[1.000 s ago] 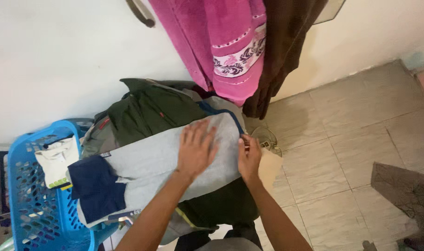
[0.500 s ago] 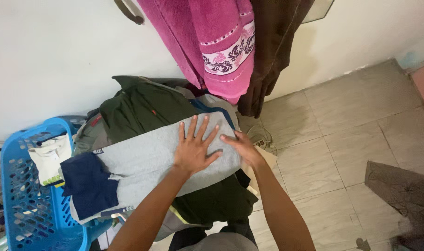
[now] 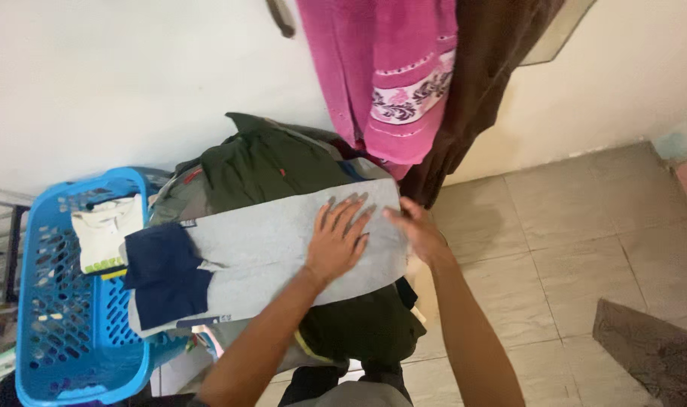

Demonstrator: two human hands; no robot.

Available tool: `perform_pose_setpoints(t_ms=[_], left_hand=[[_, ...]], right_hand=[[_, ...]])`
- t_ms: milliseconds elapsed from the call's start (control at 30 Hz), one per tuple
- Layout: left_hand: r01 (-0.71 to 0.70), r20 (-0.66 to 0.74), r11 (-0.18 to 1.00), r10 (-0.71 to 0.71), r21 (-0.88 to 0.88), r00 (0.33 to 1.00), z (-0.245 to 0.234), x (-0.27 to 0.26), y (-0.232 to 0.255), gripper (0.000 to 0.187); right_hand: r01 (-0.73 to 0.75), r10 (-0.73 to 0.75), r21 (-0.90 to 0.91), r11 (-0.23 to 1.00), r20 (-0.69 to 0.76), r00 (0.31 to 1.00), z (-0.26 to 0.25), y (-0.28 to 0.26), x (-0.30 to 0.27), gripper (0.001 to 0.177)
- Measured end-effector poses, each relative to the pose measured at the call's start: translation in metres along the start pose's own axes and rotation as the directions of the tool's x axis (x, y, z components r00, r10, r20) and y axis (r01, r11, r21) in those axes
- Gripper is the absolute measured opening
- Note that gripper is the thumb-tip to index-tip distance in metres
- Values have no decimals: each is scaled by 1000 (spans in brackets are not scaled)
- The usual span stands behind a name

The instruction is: The person folds clothes by hand on a pile of laundry and places them into a blue plastic basket.

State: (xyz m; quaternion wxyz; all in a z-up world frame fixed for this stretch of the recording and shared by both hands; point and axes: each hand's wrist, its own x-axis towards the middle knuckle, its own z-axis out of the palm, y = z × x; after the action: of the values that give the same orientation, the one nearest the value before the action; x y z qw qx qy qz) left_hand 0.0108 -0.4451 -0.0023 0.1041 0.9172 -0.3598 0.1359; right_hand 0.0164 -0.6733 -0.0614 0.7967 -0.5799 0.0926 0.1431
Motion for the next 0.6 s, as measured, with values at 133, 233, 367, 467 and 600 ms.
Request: perform_pose_setpoints(t_ms=[133, 233, 367, 467, 600], left_hand=[[153, -41, 988, -154, -28, 987, -15, -15, 28, 57], [229, 80, 973, -226, -26, 971, -20, -25, 37, 59], [192, 94, 981, -190, -13, 977, -19, -37, 33, 57], [181, 87, 983, -180, -5, 980, -15, -38, 31, 56], [185, 118, 983, -183, -1, 976, -14, -40, 32, 56]], right_hand=[[-136, 140, 49, 989, -91, 986, 15, -31, 15, 58], [-107, 106, 6, 994, 50, 993, 20, -39, 22, 45], [157, -176, -326, 932, -30, 984, 8, -21, 49, 34], [238, -281, -422, 875, -40, 959, -8, -9, 57, 36], [337, -345, -408, 849, 55, 937, -8, -25, 48, 39]])
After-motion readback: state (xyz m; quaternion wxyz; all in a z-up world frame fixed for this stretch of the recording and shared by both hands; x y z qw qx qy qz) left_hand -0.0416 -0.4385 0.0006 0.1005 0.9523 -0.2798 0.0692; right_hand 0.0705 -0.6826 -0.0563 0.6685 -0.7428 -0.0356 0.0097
